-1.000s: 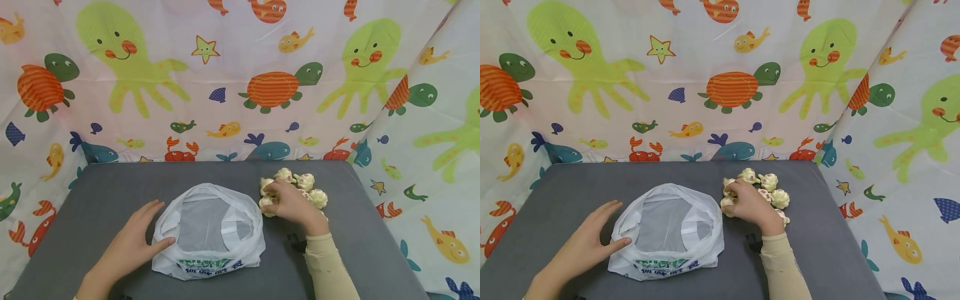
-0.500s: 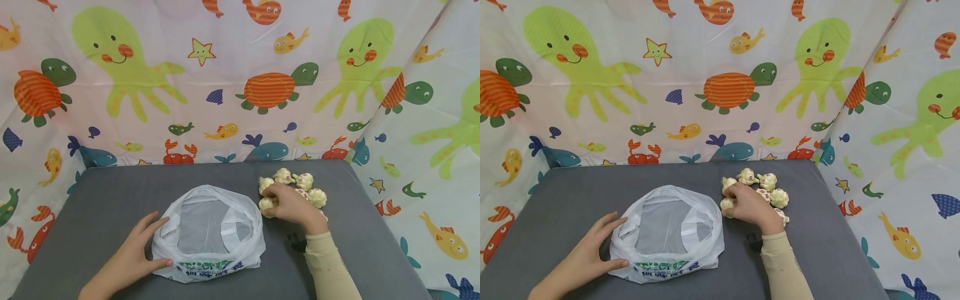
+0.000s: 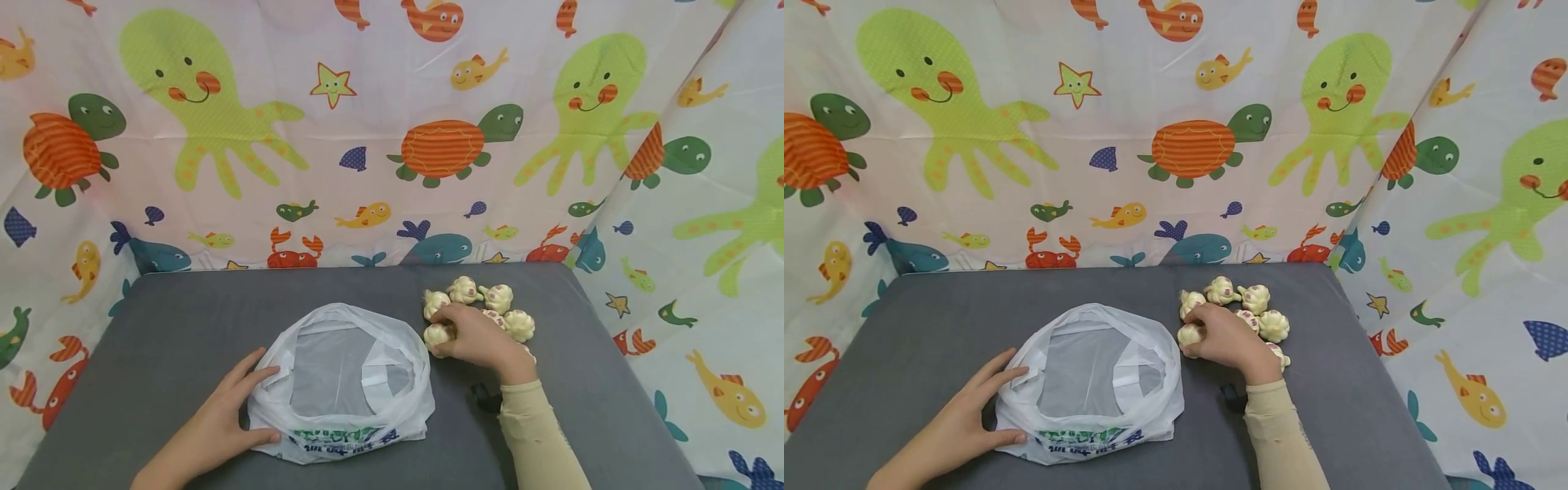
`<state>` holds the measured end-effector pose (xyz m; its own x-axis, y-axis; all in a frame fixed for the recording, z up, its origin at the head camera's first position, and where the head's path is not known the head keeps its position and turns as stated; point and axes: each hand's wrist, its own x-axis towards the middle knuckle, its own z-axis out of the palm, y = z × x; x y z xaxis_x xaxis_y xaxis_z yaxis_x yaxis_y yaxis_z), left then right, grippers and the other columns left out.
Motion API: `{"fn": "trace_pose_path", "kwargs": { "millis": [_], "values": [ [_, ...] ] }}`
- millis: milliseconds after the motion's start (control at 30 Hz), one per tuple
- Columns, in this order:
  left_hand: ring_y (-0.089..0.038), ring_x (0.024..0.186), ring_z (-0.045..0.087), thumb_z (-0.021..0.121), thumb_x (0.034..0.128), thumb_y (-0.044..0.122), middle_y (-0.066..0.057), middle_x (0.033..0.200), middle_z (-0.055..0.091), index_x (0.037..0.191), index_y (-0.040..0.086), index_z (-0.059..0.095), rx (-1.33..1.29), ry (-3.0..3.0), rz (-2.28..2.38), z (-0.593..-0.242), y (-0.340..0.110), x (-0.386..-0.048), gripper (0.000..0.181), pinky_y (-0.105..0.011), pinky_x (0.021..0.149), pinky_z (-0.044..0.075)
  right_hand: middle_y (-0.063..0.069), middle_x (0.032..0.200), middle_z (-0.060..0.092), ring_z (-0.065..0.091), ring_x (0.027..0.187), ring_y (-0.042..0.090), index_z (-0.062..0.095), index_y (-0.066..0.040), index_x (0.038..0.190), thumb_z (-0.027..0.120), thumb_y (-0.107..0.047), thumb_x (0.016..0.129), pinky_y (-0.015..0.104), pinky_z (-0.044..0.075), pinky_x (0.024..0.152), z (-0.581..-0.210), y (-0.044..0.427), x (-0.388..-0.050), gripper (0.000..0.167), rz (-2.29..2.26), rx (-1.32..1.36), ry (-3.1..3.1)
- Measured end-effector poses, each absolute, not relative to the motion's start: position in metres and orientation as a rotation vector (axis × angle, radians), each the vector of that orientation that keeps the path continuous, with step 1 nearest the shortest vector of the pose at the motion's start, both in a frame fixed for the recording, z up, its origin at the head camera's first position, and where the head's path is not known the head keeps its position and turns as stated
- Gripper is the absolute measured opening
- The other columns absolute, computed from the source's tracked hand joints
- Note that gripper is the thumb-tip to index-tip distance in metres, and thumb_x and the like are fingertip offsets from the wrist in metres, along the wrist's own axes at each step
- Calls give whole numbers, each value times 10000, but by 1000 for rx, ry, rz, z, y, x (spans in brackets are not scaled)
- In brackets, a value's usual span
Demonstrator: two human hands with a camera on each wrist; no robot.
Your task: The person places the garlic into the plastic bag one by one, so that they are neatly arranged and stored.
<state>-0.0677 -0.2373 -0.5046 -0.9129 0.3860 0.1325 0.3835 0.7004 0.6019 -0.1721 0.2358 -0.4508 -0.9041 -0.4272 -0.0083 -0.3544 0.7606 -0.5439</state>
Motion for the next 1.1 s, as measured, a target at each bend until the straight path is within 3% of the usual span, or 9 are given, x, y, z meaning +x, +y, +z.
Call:
{"fn": "trace_pose_path", "kwargs": {
  "millis": [367, 467, 600, 667, 700, 800, 867, 967, 1100],
  "values": [
    [-346, 1484, 475, 1031, 724, 447, -87, 1738, 366, 1523, 200, 617, 609, 2934, 898, -511, -244, -67, 933, -626, 1054, 535, -31, 1159, 750, 650, 958, 148, 780, -80, 1258, 951, -195, 828, 429, 569, 905, -460, 233, -171, 477, -865, -601, 2805],
    [-320, 1476, 491, 1031, 735, 422, -58, 1734, 378, 1513, 183, 618, 610, 2944, 893, -512, -243, -67, 912, -508, 1079, 547, -29, 1158, 753, 652, 956, 152, 784, -80, 1256, 954, -193, 825, 433, 570, 906, -459, 234, -172, 477, -874, -607, 2812],
    [-292, 1447, 522, 1039, 736, 380, -22, 1718, 410, 1491, 152, 621, 645, 2977, 947, -519, -237, -67, 893, -127, 1109, 392, -34, 1146, 752, 654, 958, 148, 785, -86, 1248, 954, -203, 828, 440, 574, 915, -457, 239, -174, 468, -847, -613, 2825],
    [-285, 1432, 539, 1041, 734, 374, -14, 1707, 426, 1483, 146, 621, 659, 2993, 956, -521, -235, -66, 888, -85, 1093, 359, -37, 1130, 750, 653, 954, 146, 787, -94, 1231, 952, -205, 828, 439, 574, 915, -455, 241, -175, 449, -831, -622, 2835],
    [-287, 1425, 548, 1040, 734, 386, -14, 1701, 435, 1479, 145, 624, 666, 2999, 960, -520, -234, -66, 887, -100, 1092, 381, -35, 1126, 750, 654, 955, 147, 787, -93, 1226, 951, -204, 830, 440, 575, 915, -455, 242, -175, 443, -828, -628, 2838],
    [-287, 1427, 558, 1033, 743, 404, -16, 1693, 447, 1472, 143, 631, 651, 2993, 946, -518, -231, -66, 873, -348, 1072, 544, -20, 1121, 753, 660, 959, 158, 786, -78, 1214, 946, -193, 829, 453, 581, 912, -453, 243, -174, 433, -828, -659, 2848],
    [-284, 1433, 557, 1032, 743, 407, -13, 1691, 448, 1465, 145, 635, 627, 2987, 934, -516, -231, -67, 865, -501, 1044, 571, -15, 1123, 754, 663, 965, 163, 786, -72, 1214, 944, -188, 829, 455, 583, 915, -453, 243, -173, 433, -840, -672, 2846],
    [-281, 1432, 559, 1044, 733, 370, -16, 1681, 461, 1443, 136, 650, 610, 2990, 931, -515, -232, -67, 845, -547, 1035, 571, -16, 1115, 750, 659, 958, 161, 783, -66, 1218, 938, -186, 831, 452, 584, 914, -453, 240, -173, 434, -851, -677, 2838],
    [-268, 1404, 579, 1051, 722, 352, -12, 1657, 490, 1422, 135, 661, 623, 3024, 915, -516, -234, -66, 830, -499, 1027, 584, -21, 1097, 747, 650, 940, 152, 783, -66, 1210, 936, -184, 830, 444, 583, 906, -453, 236, -174, 427, -856, -670, 2837]
  ]
}}
